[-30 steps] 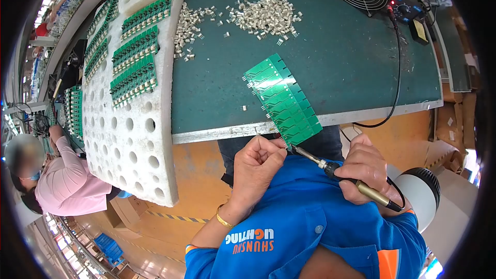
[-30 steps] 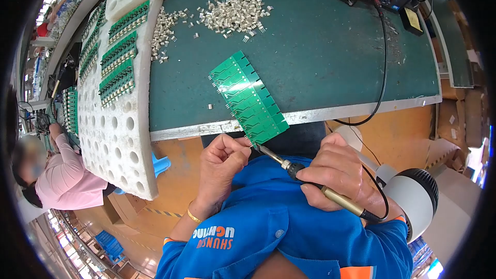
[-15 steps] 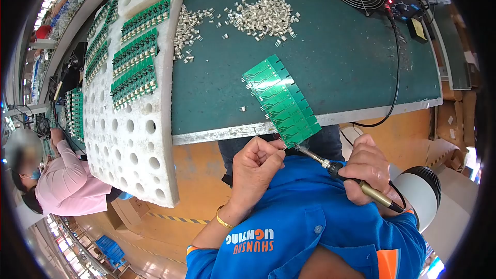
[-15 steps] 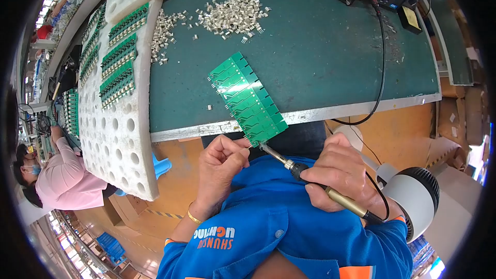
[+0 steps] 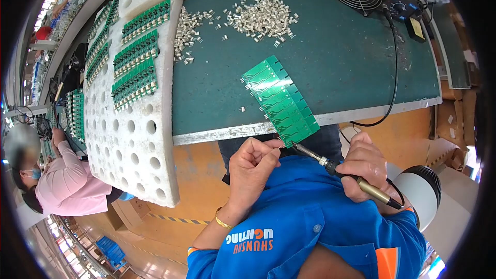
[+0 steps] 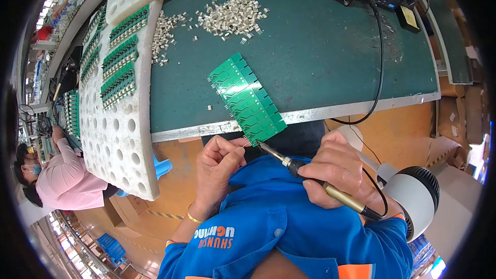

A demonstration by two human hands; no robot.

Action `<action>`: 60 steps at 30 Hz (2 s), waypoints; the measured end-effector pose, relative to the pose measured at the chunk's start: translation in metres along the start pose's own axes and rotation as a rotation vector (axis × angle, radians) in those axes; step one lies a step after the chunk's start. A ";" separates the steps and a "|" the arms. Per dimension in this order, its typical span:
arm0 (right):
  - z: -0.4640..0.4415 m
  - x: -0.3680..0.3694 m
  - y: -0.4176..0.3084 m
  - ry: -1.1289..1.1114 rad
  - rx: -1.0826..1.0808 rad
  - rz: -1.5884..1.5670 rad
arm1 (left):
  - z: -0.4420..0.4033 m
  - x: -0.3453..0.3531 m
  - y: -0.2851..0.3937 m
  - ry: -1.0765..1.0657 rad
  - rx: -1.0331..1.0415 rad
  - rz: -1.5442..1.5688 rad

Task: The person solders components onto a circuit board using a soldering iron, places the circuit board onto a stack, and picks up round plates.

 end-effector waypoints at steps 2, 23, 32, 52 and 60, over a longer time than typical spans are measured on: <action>0.001 0.001 0.000 0.017 0.005 -0.009 | 0.001 0.001 -0.001 0.011 0.019 0.003; -0.043 0.028 0.012 0.106 0.009 0.103 | -0.016 -0.005 0.049 0.262 0.814 -0.825; -0.055 0.043 0.019 0.088 -0.003 0.092 | -0.036 -0.005 0.050 0.257 0.801 -1.032; -0.046 0.056 0.031 0.114 -0.099 0.230 | -0.040 -0.004 0.061 0.196 0.509 -0.622; -0.045 0.057 0.034 0.149 -0.084 0.205 | -0.046 -0.002 0.060 0.175 0.386 -0.520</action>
Point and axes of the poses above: each hand's wrist, its own z-axis away from the middle knuckle, its own x-axis out of the palm, y = z × x, the point moved 2 cm from there along -z, towards the middle knuckle, and after that the axes turned 14 degrees about z, right-handed, at the moved point
